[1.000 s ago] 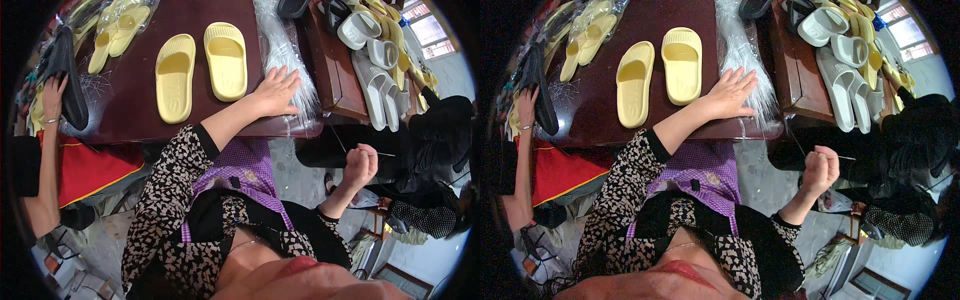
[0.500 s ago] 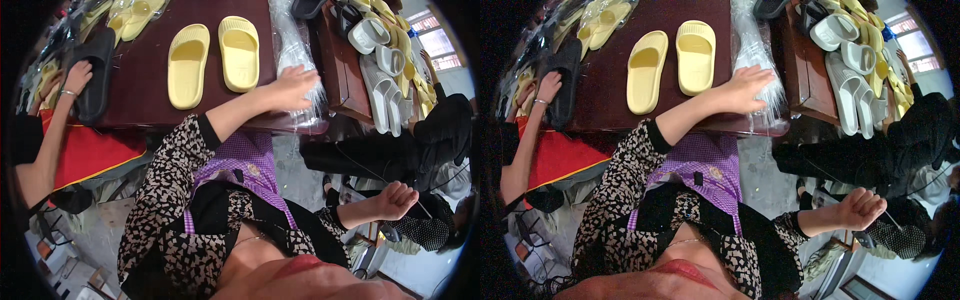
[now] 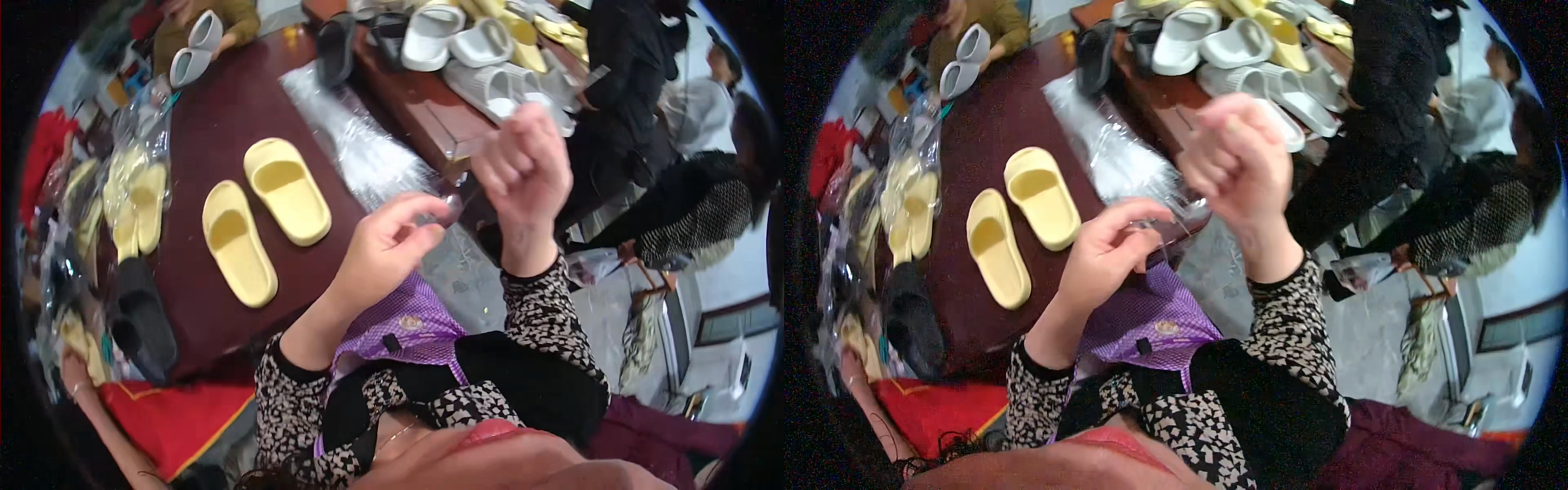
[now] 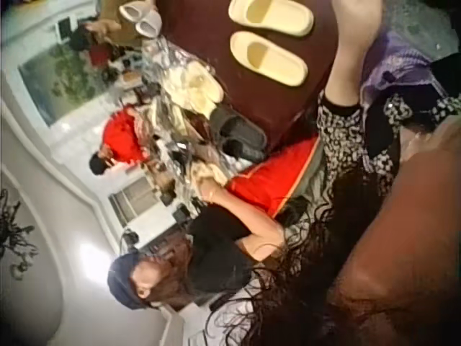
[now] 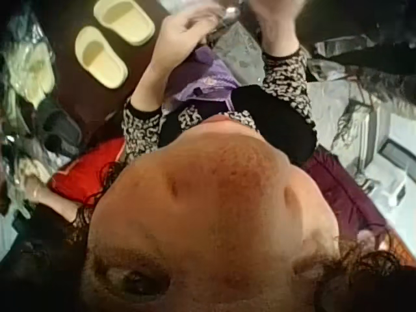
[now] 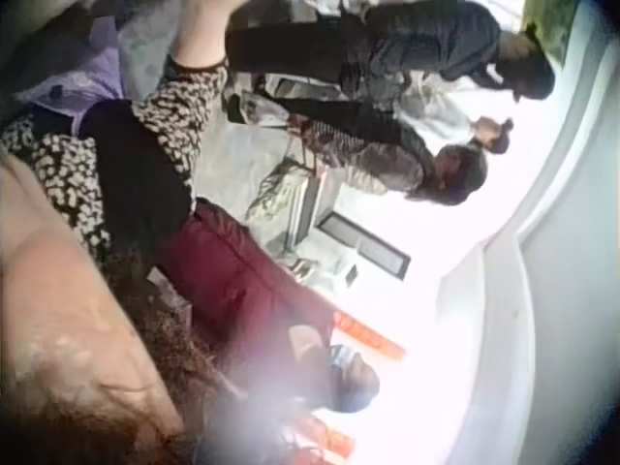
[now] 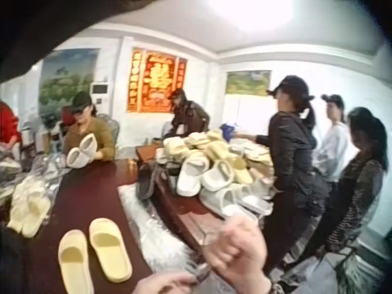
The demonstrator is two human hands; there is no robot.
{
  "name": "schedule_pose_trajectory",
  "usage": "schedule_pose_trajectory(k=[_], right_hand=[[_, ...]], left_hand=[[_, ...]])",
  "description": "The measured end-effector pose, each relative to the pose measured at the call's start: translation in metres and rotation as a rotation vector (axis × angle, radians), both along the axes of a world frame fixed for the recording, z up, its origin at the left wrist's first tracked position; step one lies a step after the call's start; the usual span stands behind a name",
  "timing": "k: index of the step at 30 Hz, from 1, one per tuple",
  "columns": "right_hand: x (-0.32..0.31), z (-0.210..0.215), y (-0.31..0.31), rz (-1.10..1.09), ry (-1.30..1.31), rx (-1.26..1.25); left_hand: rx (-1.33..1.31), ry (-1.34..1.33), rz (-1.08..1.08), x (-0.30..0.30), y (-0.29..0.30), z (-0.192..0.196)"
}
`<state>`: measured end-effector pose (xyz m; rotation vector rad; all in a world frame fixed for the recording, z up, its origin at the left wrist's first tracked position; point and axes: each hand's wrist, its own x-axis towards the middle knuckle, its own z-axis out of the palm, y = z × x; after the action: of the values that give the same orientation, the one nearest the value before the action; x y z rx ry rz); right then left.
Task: The person pairs slides together by threading plastic tag fasteners through the slides and securing them by hand.
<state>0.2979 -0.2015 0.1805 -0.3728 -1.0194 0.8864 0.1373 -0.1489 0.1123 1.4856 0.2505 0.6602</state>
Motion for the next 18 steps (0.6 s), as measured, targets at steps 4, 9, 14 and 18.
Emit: schedule_pose_trajectory(k=[4, 9, 14, 18], right_hand=[[-0.016, 0.008, 0.013, 0.146, 0.009, 0.063], [-0.034, 0.016, 0.025, 0.222, -0.024, 0.009], [-0.031, 0.024, 0.025, 0.075, -0.022, -0.042], [-0.029, 0.029, 0.026, 0.005, -0.053, -0.048]], left_hand=[[-0.163, -0.133, 0.047, 0.000, -0.009, 0.014], [-0.286, -0.105, -0.043, -0.022, 0.001, 0.003], [0.029, -0.067, 0.258, -0.051, 0.007, 0.013], [0.628, -0.039, 0.522, -0.074, 0.007, 0.028]])
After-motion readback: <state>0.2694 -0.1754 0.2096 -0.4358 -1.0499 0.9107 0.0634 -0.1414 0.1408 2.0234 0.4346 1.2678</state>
